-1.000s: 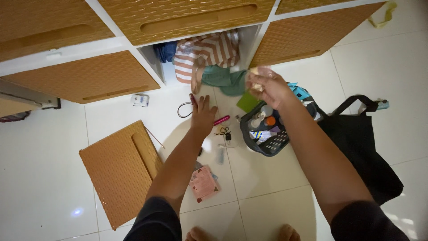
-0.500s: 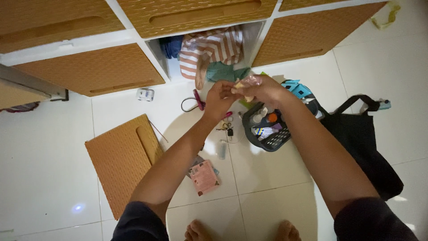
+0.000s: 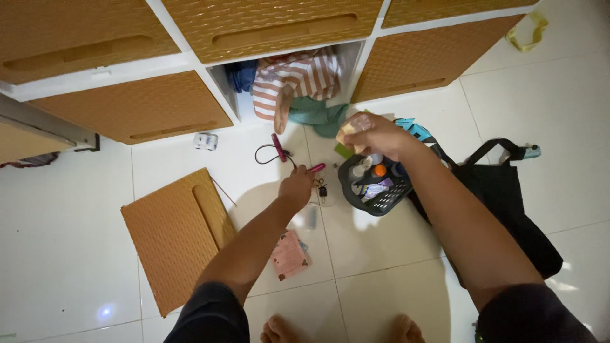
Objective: Organizing various toiletries, small accessories, and personal items from storage drawers.
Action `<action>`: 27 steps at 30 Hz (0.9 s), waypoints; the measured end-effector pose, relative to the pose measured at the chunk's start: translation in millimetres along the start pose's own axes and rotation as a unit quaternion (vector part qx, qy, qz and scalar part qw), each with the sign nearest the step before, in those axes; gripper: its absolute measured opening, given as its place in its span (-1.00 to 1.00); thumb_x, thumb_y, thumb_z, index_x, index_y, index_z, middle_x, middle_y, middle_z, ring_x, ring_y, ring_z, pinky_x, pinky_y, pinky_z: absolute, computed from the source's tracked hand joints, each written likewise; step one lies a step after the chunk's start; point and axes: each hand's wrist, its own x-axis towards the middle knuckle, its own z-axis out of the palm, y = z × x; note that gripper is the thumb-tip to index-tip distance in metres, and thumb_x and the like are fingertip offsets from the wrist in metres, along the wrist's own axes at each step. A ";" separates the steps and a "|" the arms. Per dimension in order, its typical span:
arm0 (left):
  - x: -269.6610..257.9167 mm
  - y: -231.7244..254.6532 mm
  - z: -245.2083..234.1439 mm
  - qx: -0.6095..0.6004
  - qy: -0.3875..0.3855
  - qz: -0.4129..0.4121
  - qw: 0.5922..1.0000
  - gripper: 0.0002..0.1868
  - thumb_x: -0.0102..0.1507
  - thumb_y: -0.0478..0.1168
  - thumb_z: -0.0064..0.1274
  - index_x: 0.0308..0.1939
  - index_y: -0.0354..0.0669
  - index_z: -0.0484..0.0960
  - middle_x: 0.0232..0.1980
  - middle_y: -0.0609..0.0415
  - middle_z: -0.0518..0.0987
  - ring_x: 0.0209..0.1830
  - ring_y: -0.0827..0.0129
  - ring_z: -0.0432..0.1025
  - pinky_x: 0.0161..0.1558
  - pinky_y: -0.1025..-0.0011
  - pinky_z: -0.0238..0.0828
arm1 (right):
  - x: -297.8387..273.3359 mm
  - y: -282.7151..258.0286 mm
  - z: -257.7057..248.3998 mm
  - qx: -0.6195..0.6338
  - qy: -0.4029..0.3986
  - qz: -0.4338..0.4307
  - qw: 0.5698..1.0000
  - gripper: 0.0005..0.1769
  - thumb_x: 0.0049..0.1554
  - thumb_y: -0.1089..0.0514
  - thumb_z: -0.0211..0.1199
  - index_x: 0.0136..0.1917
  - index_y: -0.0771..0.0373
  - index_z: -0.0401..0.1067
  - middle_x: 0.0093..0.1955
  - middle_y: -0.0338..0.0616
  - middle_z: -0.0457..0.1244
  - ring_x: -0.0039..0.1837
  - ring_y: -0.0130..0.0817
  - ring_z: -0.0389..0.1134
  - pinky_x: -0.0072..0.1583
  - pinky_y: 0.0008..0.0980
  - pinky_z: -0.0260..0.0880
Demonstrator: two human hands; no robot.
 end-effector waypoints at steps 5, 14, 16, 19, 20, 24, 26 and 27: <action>20.8 -23.4 -2.4 -0.148 0.014 -0.037 0.988 -0.62 0.28 -0.13 0.20 0.08 -0.27 0.54 0.07 -0.17 0.52 0.05 0.01 0.50 0.02 0.12 0.53 | -13.5 -16.1 19.2 -0.039 0.023 0.037 0.998 -0.37 0.02 0.24 0.41 0.34 0.08 0.34 0.09 -0.19 0.37 -0.06 -0.46 0.42 -0.17 -0.41 0.47; 10.6 10.4 -94.5 -0.665 0.038 -0.190 0.722 -0.32 0.05 -0.57 0.21 0.18 -0.25 0.25 -0.15 -0.15 0.52 -0.35 0.07 0.54 -0.36 0.24 0.57 | -12.6 -8.6 27.7 -0.160 -0.078 0.093 0.980 -0.24 0.07 0.03 0.38 0.52 0.07 0.26 0.10 -0.10 0.42 0.02 -0.38 0.42 -0.06 -0.37 0.45; 10.1 26.1 -114.7 -0.718 0.045 -0.224 0.658 -0.27 0.10 -0.61 0.18 0.25 -0.27 0.15 -0.13 -0.31 0.57 -0.31 0.07 0.56 -0.34 0.30 0.54 | -15.7 -14.0 35.9 -0.192 -0.098 0.083 0.973 -0.21 0.07 -0.05 0.38 0.51 0.07 0.23 0.10 -0.14 0.43 0.06 -0.40 0.45 0.01 -0.38 0.49; 16.3 42.6 -128.3 -0.759 0.067 -0.238 0.603 -0.28 0.13 -0.55 0.11 0.29 -0.24 0.11 -0.10 -0.40 0.60 -0.28 0.09 0.59 -0.26 0.30 0.63 | -15.0 -13.1 45.6 -0.184 -0.091 0.071 0.976 -0.19 0.04 -0.08 0.39 0.50 0.05 0.23 0.06 -0.01 0.38 0.04 -0.30 0.37 -0.01 -0.31 0.42; 21.9 42.4 -125.6 -0.772 0.082 -0.205 0.596 -0.36 0.14 -0.55 0.10 0.26 -0.33 0.19 -0.09 -0.36 0.60 -0.26 0.09 0.60 -0.23 0.29 0.65 | -11.3 -9.5 45.3 -0.257 -0.056 0.000 0.965 -0.29 0.06 -0.10 0.42 0.42 0.11 0.34 0.09 -0.07 0.40 0.07 -0.34 0.40 0.06 -0.35 0.41; 35.3 44.8 -115.6 -0.821 0.081 -0.083 0.559 -0.65 0.21 -0.53 0.12 0.06 -0.62 0.46 -0.10 -0.39 0.62 -0.20 0.05 0.64 -0.12 0.29 0.69 | -6.8 -0.8 28.0 -0.355 -0.005 -0.129 0.926 -0.49 0.08 -0.10 0.40 0.23 0.17 0.52 0.08 -0.10 0.44 0.05 -0.39 0.45 0.08 -0.36 0.43; 27.6 56.8 -130.0 -0.821 0.070 -0.095 0.558 -0.73 0.22 -0.49 0.08 -0.01 -0.57 0.47 -0.12 -0.33 0.64 -0.20 0.05 0.65 -0.11 0.28 0.70 | -11.5 1.0 22.3 -0.344 -0.005 -0.078 0.936 -0.53 0.10 -0.12 0.39 0.19 0.17 0.54 0.05 -0.12 0.46 0.04 -0.40 0.46 0.08 -0.36 0.44; 23.6 63.0 -137.2 -0.821 0.062 -0.108 0.557 -0.81 0.24 -0.46 0.05 -0.09 -0.51 0.48 -0.15 -0.26 0.65 -0.20 0.05 0.66 -0.10 0.27 0.70 | -14.1 1.9 19.4 -0.332 -0.006 -0.028 0.943 -0.56 0.13 -0.13 0.37 0.15 0.17 0.56 0.03 -0.14 0.48 0.02 -0.41 0.46 0.08 -0.36 0.46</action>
